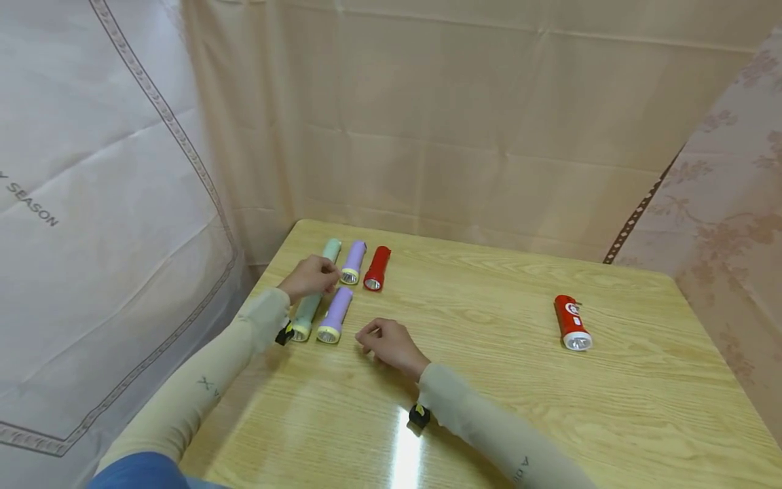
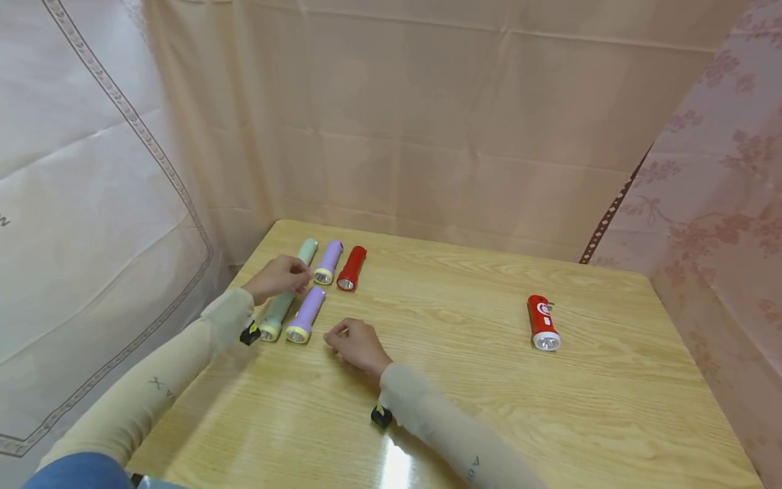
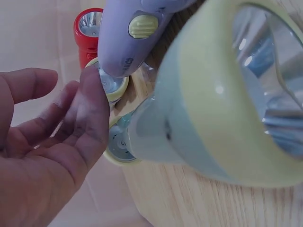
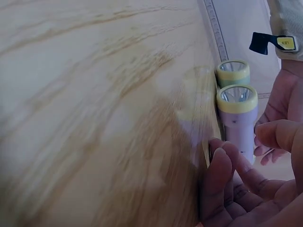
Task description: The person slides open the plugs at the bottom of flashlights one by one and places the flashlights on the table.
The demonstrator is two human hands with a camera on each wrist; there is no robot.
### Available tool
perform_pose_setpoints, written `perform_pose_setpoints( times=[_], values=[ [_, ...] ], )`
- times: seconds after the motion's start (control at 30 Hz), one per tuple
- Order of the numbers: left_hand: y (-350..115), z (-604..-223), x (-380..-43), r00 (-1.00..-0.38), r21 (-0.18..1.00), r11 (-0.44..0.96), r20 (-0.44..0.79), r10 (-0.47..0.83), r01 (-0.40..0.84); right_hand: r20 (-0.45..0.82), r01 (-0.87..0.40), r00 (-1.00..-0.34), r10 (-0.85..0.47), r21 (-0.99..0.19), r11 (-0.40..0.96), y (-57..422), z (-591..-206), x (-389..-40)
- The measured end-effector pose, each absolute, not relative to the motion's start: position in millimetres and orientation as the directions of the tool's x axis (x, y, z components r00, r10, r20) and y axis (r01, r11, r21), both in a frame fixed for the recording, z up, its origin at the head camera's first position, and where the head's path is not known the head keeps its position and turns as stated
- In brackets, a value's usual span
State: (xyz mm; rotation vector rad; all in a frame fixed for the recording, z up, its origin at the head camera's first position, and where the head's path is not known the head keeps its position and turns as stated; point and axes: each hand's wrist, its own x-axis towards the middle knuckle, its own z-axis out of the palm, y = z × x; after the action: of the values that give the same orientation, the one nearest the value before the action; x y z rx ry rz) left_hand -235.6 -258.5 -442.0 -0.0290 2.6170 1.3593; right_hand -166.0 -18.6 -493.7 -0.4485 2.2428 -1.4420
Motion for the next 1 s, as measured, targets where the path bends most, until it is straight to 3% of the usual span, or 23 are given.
perform_pose_setpoints(
  times=[0.5, 1.0],
  values=[
    [-254, -441, -235, -0.952, 0.78, 0.584, -0.304, 0.045, -0.222, -0.196, -0.074, -0.857, -0.477, -0.868, 0.491, -41, -491, -163],
    [-247, -441, -238, -0.946, 0.715, 0.677, -0.312, 0.082, -0.177, -0.25, -0.05, -0.877, -0.411, -0.803, 0.594, -64, -484, -165]
  ],
)
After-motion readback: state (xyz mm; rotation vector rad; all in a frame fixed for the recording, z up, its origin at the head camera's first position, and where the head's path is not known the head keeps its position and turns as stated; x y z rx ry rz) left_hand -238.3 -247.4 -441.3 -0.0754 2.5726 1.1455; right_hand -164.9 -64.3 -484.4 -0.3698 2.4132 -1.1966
